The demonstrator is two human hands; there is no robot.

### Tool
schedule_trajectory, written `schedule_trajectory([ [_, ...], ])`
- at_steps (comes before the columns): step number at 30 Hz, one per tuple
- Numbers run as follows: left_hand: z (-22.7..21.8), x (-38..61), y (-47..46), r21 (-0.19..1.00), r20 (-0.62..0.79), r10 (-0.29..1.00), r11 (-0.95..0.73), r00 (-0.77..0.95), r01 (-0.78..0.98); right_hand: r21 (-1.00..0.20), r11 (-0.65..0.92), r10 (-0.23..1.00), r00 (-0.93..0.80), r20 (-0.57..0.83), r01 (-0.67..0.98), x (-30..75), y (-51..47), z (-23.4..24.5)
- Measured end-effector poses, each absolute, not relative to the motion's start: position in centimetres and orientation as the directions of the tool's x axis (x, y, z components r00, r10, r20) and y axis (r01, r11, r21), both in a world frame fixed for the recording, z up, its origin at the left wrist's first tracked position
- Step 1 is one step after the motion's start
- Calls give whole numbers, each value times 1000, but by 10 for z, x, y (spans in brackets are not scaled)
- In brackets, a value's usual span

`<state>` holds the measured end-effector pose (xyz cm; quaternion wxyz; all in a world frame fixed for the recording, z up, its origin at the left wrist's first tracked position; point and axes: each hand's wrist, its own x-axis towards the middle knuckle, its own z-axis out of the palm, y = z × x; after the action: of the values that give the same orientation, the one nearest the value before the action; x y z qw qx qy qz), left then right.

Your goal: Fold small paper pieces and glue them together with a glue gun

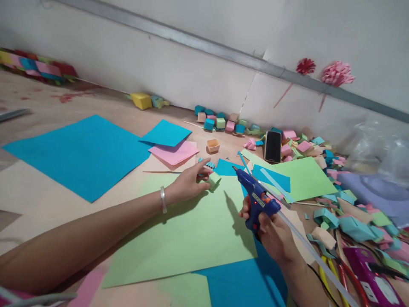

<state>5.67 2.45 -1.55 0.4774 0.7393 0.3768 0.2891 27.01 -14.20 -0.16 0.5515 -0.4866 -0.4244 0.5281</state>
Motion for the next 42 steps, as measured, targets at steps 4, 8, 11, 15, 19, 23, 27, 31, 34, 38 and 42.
schedule_trajectory([
  [4,-19,61,17,890,108,831,-325,546,318,-988,-42,995,78,-54,-146,269,-143,-3],
  [8,-13,60,14,813,243,783,-487,573,321,-995,-44,997,63,-49,-84,272,-146,-5],
  [11,-10,57,13,747,292,749,-567,595,346,-998,-40,997,63,-43,-51,274,-147,-6],
  [15,-13,57,12,729,274,730,-583,626,360,-999,-51,996,74,-51,3,274,-148,-6],
  [19,-16,60,12,762,277,734,-561,620,323,-997,-40,996,81,-35,60,271,-149,-7],
  [23,-17,61,13,814,248,784,-487,569,317,-994,-60,998,40,-57,91,270,-149,-6],
  [27,-21,60,16,835,231,824,-441,517,330,-990,-135,991,12,-135,31,271,-151,-4],
  [31,-23,60,19,862,184,846,-384,500,332,-976,-214,977,9,-215,-50,271,-153,-5],
  [34,-21,58,20,871,163,850,-363,502,331,-975,-217,976,1,-217,-54,269,-154,-5],
  [38,-19,55,22,880,123,854,-329,505,342,-984,-174,985,-8,-174,-27,267,-154,-3],
  [42,-19,53,24,903,82,851,-283,519,322,-990,-137,991,-11,-136,-27,269,-153,-3],
])
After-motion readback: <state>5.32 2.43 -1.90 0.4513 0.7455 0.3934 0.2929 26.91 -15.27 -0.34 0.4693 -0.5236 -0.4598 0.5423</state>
